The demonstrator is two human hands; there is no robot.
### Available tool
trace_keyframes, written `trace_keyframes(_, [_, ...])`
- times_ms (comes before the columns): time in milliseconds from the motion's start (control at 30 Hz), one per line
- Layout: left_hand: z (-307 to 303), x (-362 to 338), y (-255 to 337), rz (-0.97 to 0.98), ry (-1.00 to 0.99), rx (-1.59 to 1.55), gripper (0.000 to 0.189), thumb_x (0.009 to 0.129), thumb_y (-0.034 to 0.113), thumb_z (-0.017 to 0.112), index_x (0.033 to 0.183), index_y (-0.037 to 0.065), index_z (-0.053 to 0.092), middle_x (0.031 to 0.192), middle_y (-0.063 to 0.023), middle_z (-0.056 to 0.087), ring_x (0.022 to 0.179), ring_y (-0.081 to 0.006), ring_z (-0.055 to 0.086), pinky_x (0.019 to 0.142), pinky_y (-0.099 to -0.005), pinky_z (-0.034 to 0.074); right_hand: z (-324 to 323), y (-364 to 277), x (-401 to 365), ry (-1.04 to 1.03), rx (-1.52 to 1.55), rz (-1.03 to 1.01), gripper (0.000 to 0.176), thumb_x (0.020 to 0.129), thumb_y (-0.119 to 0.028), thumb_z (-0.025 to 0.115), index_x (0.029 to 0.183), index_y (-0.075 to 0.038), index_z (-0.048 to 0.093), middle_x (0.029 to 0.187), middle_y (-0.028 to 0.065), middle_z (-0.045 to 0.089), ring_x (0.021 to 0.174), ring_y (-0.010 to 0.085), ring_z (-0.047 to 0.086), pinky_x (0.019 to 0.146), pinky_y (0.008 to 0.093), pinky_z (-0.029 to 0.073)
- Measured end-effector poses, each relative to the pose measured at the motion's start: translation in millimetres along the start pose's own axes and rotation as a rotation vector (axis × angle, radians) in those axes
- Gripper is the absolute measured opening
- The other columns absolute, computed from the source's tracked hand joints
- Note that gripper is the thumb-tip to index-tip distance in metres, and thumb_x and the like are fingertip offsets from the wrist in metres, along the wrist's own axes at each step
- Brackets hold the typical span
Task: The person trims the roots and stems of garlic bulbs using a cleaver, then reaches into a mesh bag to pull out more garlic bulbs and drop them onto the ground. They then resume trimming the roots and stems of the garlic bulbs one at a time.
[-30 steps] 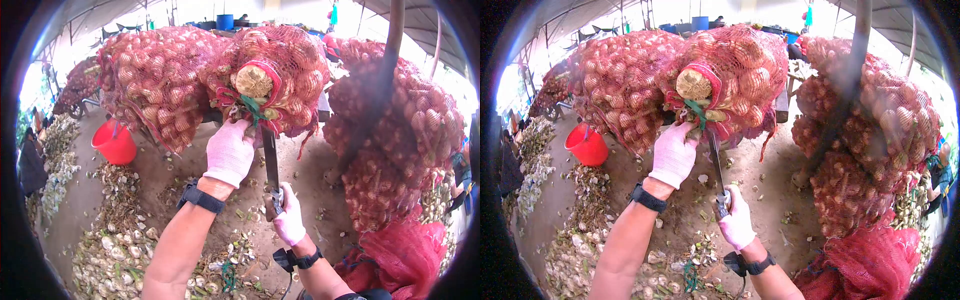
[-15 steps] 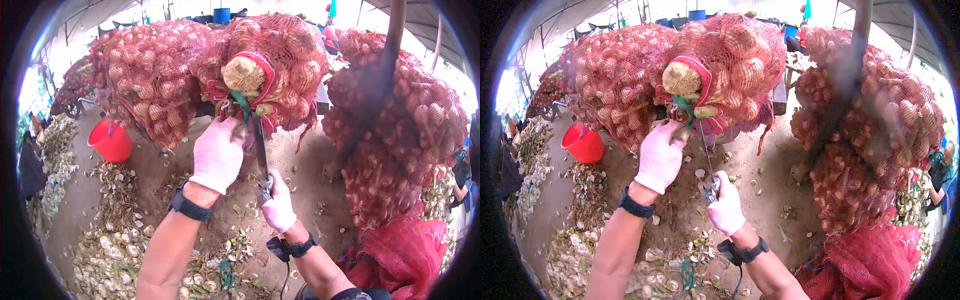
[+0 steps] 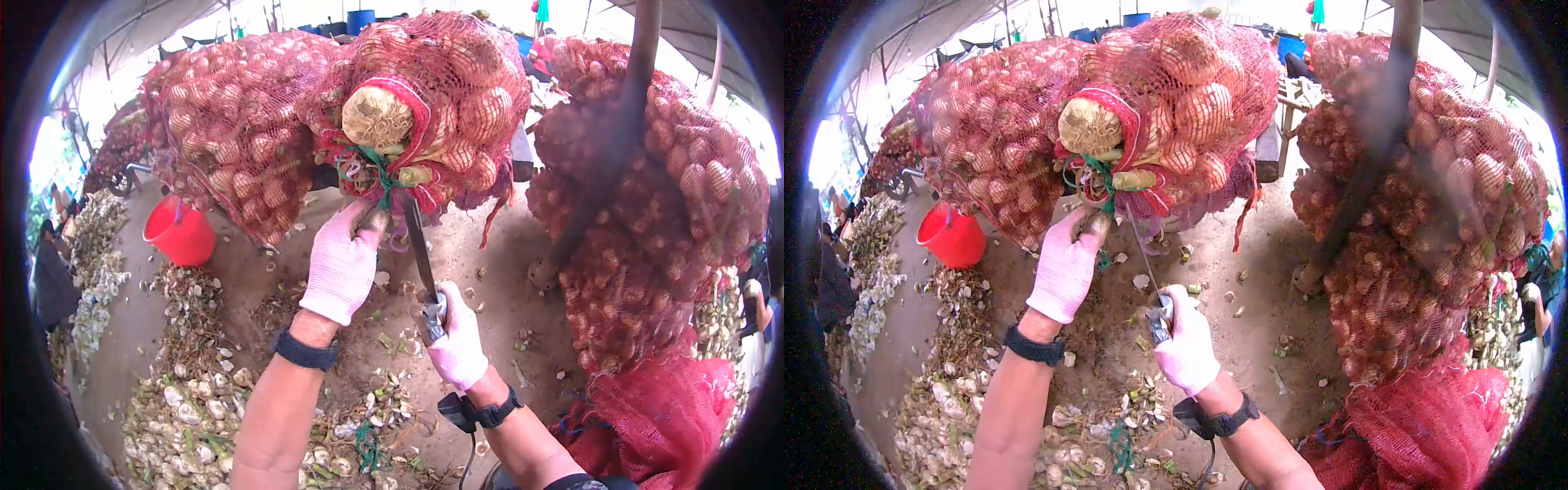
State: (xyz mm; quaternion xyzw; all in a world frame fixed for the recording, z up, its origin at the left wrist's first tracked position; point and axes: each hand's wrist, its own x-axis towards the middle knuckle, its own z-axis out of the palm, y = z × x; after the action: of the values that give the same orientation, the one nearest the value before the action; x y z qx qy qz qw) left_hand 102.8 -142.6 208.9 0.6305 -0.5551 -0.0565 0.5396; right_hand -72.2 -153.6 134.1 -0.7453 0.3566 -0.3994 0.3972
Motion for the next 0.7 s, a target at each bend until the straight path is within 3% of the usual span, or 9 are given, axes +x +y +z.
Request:
trace_keyframes(233, [-5.9, -13.2, 8.3, 0.196, 0.15, 0.106, 0.027, 0.087, 0.011, 0.057, 0.109, -0.005, 0.059, 0.1, -0.0218, 0.063, 0.092, -0.0333, 0.062, 0.081, -0.0357, 0.048, 3.1, -0.7, 18.5, -0.027, -0.03, -0.043, 0.02, 0.083, -0.002, 0.055, 0.099, -0.007, 0.045, 0.072, 0.0178, 0.056, 0.062, 0.0309, 0.055, 0.06, 0.0377, 0.045])
trace_keyframes(300, [-15.6, -19.4, 25.8, -0.042, 0.044, -0.006, 0.03, 0.086, 0.009, 0.056, 0.111, -0.007, 0.057, 0.103, -0.0231, 0.062, 0.096, -0.0316, 0.061, 0.085, -0.0336, 0.047, 4.4, 32.6, 9.3, -0.243, -0.192, 0.021, 0.017, 0.083, -0.007, 0.055, 0.098, -0.005, 0.046, 0.072, 0.0191, 0.056, 0.063, 0.0326, 0.055, 0.06, 0.0406, 0.045])
trace_keyframes(333, [-11.4, -17.1, -2.0, -0.056, 0.06, -0.074, 0.031, 0.086, 0.009, 0.055, 0.111, -0.009, 0.056, 0.104, -0.0236, 0.062, 0.095, -0.0293, 0.062, 0.085, -0.0332, 0.048, 13.1, 57.4, -3.9, -0.379, -0.329, 0.065, 0.017, 0.083, -0.009, 0.055, 0.098, -0.005, 0.047, 0.072, 0.0192, 0.056, 0.062, 0.032, 0.055, 0.06, 0.0417, 0.045])
trace_keyframes(367, [-11.2, -13.1, -8.7, -0.051, 0.087, -0.064, 0.031, 0.086, 0.009, 0.055, 0.111, -0.009, 0.056, 0.104, -0.0236, 0.062, 0.095, -0.0293, 0.062, 0.085, -0.0332, 0.048, 21.4, 77.0, -23.3, -0.336, -0.192, -0.018, 0.019, 0.084, -0.012, 0.054, 0.101, -0.005, 0.048, 0.071, 0.0175, 0.055, 0.063, 0.0316, 0.054, 0.061, 0.0428, 0.044])
trace_keyframes(433, [-10.3, -23.0, -19.7, 0.156, 0.136, 0.11, 0.032, 0.086, 0.01, 0.055, 0.113, -0.009, 0.055, 0.104, -0.0222, 0.062, 0.091, -0.027, 0.061, 0.08, -0.0328, 0.048, 38.7, 115.9, -37.5, -0.258, 0.072, 0.147, 0.022, 0.083, -0.012, 0.057, 0.102, -0.004, 0.047, 0.067, 0.0052, 0.049, 0.059, 0.0148, 0.05, 0.054, 0.0314, 0.042])
trace_keyframes(467, [-11.4, -21.5, -18.0, 0.062, 0.044, -0.022, 0.035, 0.087, 0.011, 0.055, 0.115, -0.01, 0.053, 0.101, -0.0198, 0.063, 0.084, -0.024, 0.06, 0.076, -0.0326, 0.048, 37.0, 117.8, -45.9, -0.256, 0.084, 0.173, 0.022, 0.083, -0.012, 0.057, 0.102, -0.004, 0.047, 0.067, 0.0052, 0.049, 0.059, 0.0148, 0.05, 0.054, 0.0314, 0.042])
trace_keyframes(500, [-11.9, -18.8, -4.5, -0.19, -0.03, -0.214, 0.036, 0.087, 0.013, 0.055, 0.116, -0.009, 0.053, 0.093, -0.0131, 0.063, 0.077, -0.0159, 0.057, 0.071, -0.0283, 0.047, 17.8, 70.2, -35.7, -0.256, 0.051, 0.16, 0.021, 0.084, -0.012, 0.056, 0.102, -0.006, 0.047, 0.071, 0.0096, 0.051, 0.063, 0.0223, 0.052, 0.059, 0.0348, 0.044])
trace_keyframes(533, [-9.8, -20.3, -5.6, -0.225, -0.022, -0.304, 0.036, 0.087, 0.014, 0.055, 0.116, -0.008, 0.054, 0.089, -0.0093, 0.061, 0.074, -0.012, 0.053, 0.067, -0.0261, 0.045, 3.8, 37.2, -24.3, -0.255, 0.012, 0.136, 0.02, 0.084, -0.011, 0.056, 0.102, -0.007, 0.047, 0.075, 0.0141, 0.053, 0.067, 0.0297, 0.054, 0.064, 0.0381, 0.046])
trace_keyframes(700, [-15.3, -19.2, 0.4, -0.298, 0.022, -0.463, 0.038, 0.087, 0.018, 0.055, 0.117, -0.006, 0.054, 0.081, -0.001, 0.055, 0.068, -0.0047, 0.045, 0.059, -0.0215, 0.041, 0.9, 9.6, 0.8, -0.11, -0.056, -0.032, 0.022, 0.083, -0.009, 0.058, 0.102, -0.008, 0.047, 0.071, 0.0119, 0.052, 0.064, 0.0252, 0.054, 0.062, 0.0346, 0.045])
